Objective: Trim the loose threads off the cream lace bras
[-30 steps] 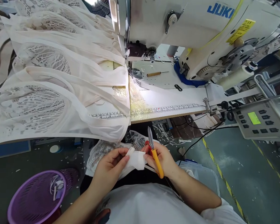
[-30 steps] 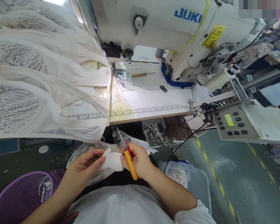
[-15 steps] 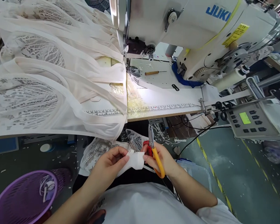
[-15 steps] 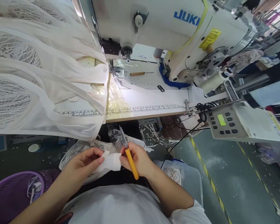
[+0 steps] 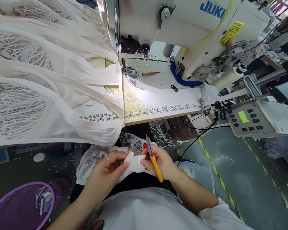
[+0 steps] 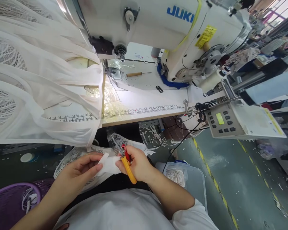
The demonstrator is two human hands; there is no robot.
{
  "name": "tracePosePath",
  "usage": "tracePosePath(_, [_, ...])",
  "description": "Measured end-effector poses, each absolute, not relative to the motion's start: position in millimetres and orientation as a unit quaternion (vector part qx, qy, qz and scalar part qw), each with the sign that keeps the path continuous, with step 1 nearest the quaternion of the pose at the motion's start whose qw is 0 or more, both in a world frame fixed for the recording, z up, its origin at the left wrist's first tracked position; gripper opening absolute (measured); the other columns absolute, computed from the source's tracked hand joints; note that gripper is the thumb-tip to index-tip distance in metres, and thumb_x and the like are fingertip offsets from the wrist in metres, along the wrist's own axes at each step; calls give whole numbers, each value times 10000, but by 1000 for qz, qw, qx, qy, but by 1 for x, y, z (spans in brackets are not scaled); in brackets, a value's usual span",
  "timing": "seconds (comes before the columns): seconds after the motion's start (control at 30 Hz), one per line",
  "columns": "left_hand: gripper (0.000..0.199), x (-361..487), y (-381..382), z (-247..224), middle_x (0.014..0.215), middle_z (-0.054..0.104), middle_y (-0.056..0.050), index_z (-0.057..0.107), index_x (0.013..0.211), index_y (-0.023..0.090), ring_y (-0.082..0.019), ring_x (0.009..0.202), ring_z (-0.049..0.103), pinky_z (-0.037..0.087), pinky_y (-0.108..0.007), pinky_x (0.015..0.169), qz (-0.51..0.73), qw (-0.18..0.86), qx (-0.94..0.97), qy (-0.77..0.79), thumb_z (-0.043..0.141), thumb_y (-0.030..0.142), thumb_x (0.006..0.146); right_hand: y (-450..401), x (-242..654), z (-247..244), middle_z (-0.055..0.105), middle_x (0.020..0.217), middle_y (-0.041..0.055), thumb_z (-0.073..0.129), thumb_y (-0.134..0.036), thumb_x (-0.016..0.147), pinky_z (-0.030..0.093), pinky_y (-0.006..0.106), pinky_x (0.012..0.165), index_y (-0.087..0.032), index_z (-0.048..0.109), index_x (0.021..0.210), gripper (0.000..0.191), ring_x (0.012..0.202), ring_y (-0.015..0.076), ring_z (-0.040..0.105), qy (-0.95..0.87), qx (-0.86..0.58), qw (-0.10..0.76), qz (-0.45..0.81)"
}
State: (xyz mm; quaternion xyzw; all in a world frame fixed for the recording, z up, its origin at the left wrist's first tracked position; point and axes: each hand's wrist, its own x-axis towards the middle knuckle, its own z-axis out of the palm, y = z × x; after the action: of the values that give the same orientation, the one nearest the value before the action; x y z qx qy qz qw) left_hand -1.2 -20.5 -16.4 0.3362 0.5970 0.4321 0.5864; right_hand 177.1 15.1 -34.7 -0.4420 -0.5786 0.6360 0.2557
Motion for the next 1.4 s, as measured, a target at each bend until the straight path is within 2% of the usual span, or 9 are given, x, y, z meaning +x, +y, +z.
tracePosePath(0.1, [98, -2, -20, -18, 749, 651, -46, 677, 596, 207, -185, 742, 585, 466, -242, 686, 429, 602, 338, 583, 714, 297, 585, 16, 179, -35, 455, 652, -29, 651, -339, 664, 355, 215, 522, -177, 478, 716, 243, 557, 91, 395, -610, -440, 248, 611])
tracePosePath(0.27, [160, -1, -20, -21, 650, 633, -28, 664, 620, 192, -150, 622, 552, 449, -222, 587, 405, 660, 302, 557, 723, 336, 580, 17, 181, -32, 421, 626, -34, 629, -345, 684, 332, 205, 500, -179, 424, 649, 266, 546, 86, 374, -629, -440, 237, 595])
tracePosePath(0.43, [161, 0, -23, -19, 611, 593, 19, 631, 631, 187, -100, 560, 496, 400, -178, 533, 403, 654, 285, 573, 716, 321, 606, 25, 192, -22, 510, 739, 11, 589, -494, 711, 408, 228, 553, -179, 463, 764, 344, 609, 112, 472, -665, -388, 224, 598])
tracePosePath(0.5, [161, -1, -22, -19, 617, 594, 19, 624, 630, 184, -102, 571, 500, 400, -177, 542, 398, 664, 299, 559, 706, 322, 622, 32, 202, -18, 517, 756, 29, 535, -608, 705, 417, 244, 569, -174, 473, 815, 452, 636, 132, 487, -714, -351, 189, 575])
tracePosePath(0.63, [158, -5, -19, -18, 602, 587, 18, 622, 627, 180, -103, 561, 495, 392, -182, 534, 379, 680, 339, 528, 682, 325, 648, 45, 224, -13, 486, 667, 16, 355, -768, 685, 379, 237, 537, -166, 501, 760, 624, 599, 131, 450, -814, -290, 81, 496])
tracePosePath(0.87, [160, -4, -17, -14, 561, 565, 12, 627, 592, 178, -117, 537, 481, 390, -202, 512, 382, 665, 382, 515, 639, 319, 667, 45, 241, -16, 488, 606, -7, 283, -746, 739, 331, 202, 481, -144, 570, 773, 668, 518, 99, 424, -827, -222, -44, 515])
tracePosePath(1.17, [173, -5, -20, -13, 538, 539, 10, 629, 596, 178, -113, 504, 447, 359, -197, 465, 359, 662, 398, 524, 629, 333, 673, 40, 234, -21, 498, 618, -7, 332, -738, 725, 344, 206, 504, -145, 581, 745, 643, 546, 103, 446, -801, -226, -36, 554])
tracePosePath(1.27, [155, -5, -21, -14, 553, 551, 11, 628, 606, 180, -110, 515, 450, 362, -194, 478, 348, 678, 392, 515, 638, 321, 670, 39, 228, -25, 447, 561, -30, 390, -751, 684, 325, 198, 472, -153, 528, 647, 616, 503, 87, 404, -752, -222, -20, 620])
tracePosePath(1.4, [151, -10, -22, -17, 577, 563, 14, 627, 618, 180, -103, 538, 467, 375, -187, 508, 364, 690, 365, 508, 652, 317, 674, 37, 225, -31, 340, 451, -68, 429, -702, 717, 229, 190, 370, -169, 460, 593, 548, 375, 55, 285, -639, -271, 76, 716])
